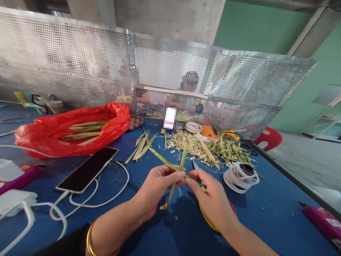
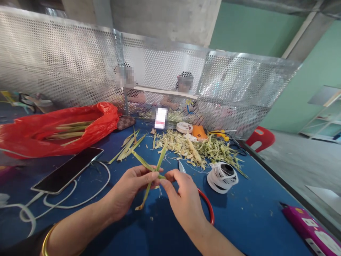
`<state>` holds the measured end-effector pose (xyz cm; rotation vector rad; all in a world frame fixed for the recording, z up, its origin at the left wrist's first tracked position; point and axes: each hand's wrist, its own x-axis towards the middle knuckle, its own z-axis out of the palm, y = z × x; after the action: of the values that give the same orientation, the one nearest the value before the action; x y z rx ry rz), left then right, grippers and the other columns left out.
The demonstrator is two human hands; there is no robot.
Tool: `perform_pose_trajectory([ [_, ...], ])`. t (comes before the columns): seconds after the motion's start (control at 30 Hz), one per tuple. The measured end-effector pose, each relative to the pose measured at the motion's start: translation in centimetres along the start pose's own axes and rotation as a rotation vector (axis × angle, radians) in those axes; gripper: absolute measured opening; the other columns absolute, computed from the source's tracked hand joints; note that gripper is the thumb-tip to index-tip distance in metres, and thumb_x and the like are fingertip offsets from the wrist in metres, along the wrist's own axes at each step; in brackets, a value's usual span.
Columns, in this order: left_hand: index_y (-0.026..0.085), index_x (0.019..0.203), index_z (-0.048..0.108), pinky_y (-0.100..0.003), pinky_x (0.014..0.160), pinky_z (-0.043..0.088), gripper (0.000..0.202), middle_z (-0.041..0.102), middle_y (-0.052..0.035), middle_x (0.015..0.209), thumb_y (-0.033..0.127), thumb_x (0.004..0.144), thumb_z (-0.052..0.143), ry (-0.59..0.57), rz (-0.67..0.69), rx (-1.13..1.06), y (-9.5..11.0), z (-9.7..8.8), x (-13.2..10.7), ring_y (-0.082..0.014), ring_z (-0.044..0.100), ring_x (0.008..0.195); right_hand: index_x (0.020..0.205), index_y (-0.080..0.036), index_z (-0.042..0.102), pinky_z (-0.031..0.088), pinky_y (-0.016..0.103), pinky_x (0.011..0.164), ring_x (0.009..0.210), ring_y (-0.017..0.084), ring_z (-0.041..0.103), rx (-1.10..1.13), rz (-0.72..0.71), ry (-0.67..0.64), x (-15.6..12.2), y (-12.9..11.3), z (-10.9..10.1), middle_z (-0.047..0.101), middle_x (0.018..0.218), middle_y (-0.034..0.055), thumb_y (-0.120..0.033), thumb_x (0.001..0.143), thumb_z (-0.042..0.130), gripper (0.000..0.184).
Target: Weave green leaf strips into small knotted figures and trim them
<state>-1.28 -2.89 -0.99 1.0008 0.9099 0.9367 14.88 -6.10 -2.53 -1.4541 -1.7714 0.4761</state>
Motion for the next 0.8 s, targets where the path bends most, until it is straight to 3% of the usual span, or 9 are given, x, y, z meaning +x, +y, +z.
perform_pose_trajectory([
  [0.13,0.014,0.08,0.069,-0.021,0.056,0.041,0.02,0.06,0.0023,0.057,0.03,0.068,0.073,0.047,0.073,0.119,-0.4,0.2,0.2,-0.0096,0.052,0.055,0.065,-0.021,0.05,0.033,0.024,0.053,0.057,0.013,0.045,0.044,0.025,-0.089,-0.1,-0.7,0.3,0.049,0.057,-0.0034,-0.034,0.089,0.048,0.028],
  [0.33,0.014,0.072,0.066,-0.022,0.049,0.039,0.016,0.055,0.0038,0.051,0.029,0.067,0.07,0.087,0.059,0.108,-0.4,0.7,0.2,-0.0084,0.046,0.045,0.061,-0.021,0.047,0.033,0.025,0.057,0.059,0.014,0.047,-0.062,-0.098,-0.055,-0.6,-1.5,-0.1,0.05,0.057,-0.0018,-0.026,0.086,0.05,0.025],
  [0.43,0.014,0.073,0.066,-0.021,0.046,0.04,0.018,0.055,0.0034,0.052,0.029,0.066,0.072,0.084,0.022,0.075,-0.2,0.6,0.2,-0.0085,0.047,0.045,0.061,-0.021,0.05,0.034,0.026,0.058,0.059,0.015,0.047,-0.045,-0.073,-0.069,-0.5,-1.3,-0.2,0.052,0.057,-0.0009,-0.029,0.087,0.049,0.027],
  [0.57,0.014,0.076,0.065,-0.02,0.044,0.041,0.022,0.058,0.0017,0.058,0.033,0.066,0.073,-0.034,-0.106,0.036,-0.1,0.1,0.4,-0.0083,0.05,0.047,0.072,-0.02,0.058,0.035,0.025,0.056,0.062,0.014,0.048,0.256,0.14,-0.055,0.4,-0.5,-0.4,0.055,0.065,-0.0003,-0.04,0.086,0.051,0.025],
  [0.7,0.012,0.071,0.064,-0.018,0.041,0.039,0.035,0.061,-0.0027,0.063,0.047,0.074,0.065,-0.172,-0.187,0.066,-0.2,0.1,0.1,-0.0076,0.05,0.047,0.071,-0.017,0.059,0.039,0.026,0.065,0.068,0.014,0.049,0.656,0.316,-0.012,1.1,0.2,-0.4,0.054,0.067,-0.0006,-0.04,0.078,0.062,0.024],
  [0.8,0.013,0.073,0.066,-0.016,0.038,0.033,0.036,0.059,-0.0007,0.059,0.049,0.074,0.064,-0.163,-0.199,0.134,-0.4,0.4,-0.1,-0.0059,0.046,0.043,0.066,-0.017,0.058,0.039,0.027,0.065,0.065,0.013,0.048,0.761,0.36,-0.021,1.0,0.1,0.0,0.053,0.063,-0.0019,-0.038,0.075,0.065,0.024],
])
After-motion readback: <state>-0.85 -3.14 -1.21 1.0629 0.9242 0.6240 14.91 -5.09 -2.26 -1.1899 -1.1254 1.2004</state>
